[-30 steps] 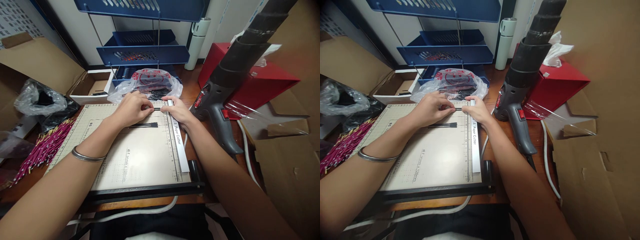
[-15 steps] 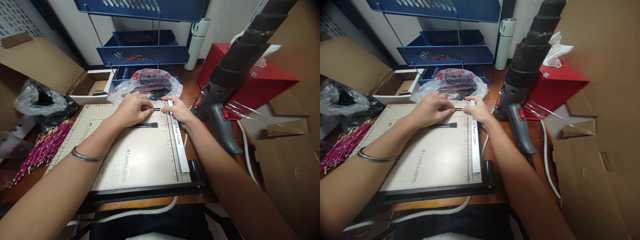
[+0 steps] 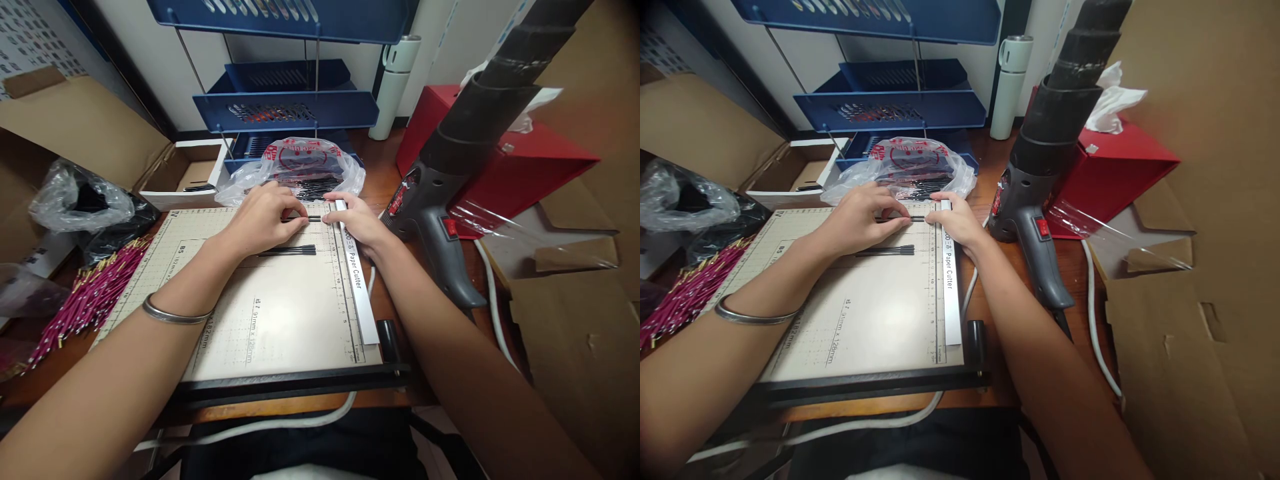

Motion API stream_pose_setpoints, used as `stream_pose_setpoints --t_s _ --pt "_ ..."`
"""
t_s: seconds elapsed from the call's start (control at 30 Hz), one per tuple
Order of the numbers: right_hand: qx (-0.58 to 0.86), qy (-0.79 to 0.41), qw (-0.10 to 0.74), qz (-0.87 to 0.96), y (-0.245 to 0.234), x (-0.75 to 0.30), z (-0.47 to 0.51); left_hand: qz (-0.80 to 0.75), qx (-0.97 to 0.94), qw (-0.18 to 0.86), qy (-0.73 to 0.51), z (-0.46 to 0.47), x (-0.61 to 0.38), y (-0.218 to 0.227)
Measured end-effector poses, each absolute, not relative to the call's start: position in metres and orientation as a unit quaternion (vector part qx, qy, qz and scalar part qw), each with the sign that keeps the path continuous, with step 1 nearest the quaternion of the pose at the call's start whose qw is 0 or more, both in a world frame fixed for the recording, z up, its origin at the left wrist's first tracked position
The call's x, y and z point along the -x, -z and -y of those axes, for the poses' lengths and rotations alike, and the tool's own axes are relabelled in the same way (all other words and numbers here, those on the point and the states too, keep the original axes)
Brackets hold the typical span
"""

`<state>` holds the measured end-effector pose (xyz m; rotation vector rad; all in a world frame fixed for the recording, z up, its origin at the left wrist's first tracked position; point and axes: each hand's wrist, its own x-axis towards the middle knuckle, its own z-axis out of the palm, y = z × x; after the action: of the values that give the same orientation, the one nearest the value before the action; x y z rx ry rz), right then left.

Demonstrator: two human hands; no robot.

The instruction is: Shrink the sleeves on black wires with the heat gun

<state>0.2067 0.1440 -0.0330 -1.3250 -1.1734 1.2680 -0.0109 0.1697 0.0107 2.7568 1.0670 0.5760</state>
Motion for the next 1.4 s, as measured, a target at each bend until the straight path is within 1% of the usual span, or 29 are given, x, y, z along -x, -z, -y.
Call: stream_pose_setpoints --t_s 0.1,0.27,0.53,0.63,0.8,0.97,1.1,1.4 --pt "0.529 -0.523 0.47 0.475 0.036 -0.207 -0.144 -0.341 -0.914 0.104 -0.196 -0.166 0.014 -0.018" --pt "0.521 -0.524 0.477 0.476 0.037 -0.208 -0.144 -0.323 -0.912 0.198 -0.157 -0.159 0.022 -0.031" --pt "0.521 -0.535 0.477 0.464 0.034 -0.207 -0.144 -0.316 -0.907 0.26 -0.099 -0.158 0.023 -0.034" --pt "0.518 -0.538 0.477 0.464 0.036 -0.208 -0.145 -0.31 -0.914 0.241 -0.107 -0.16 0.023 -0.03" --pt "0.508 -0.547 0.474 0.467 0.038 -0.21 -0.146 -0.308 -0.927 0.154 -0.147 -0.165 0.02 -0.022" --pt "0.503 -0.552 0.478 0.463 0.036 -0.21 -0.144 -0.321 -0.932 0.075 -0.15 -0.166 0.014 -0.017" --pt "0.506 -0.553 0.471 0.465 0.036 -0.209 -0.144 -0.325 -0.932 0.058 -0.147 -0.165 0.012 -0.017" --pt "0.498 -0.559 0.468 0.469 0.035 -0.21 -0.143 -0.329 -0.931 0.059 -0.146 -0.166 0.014 -0.016"
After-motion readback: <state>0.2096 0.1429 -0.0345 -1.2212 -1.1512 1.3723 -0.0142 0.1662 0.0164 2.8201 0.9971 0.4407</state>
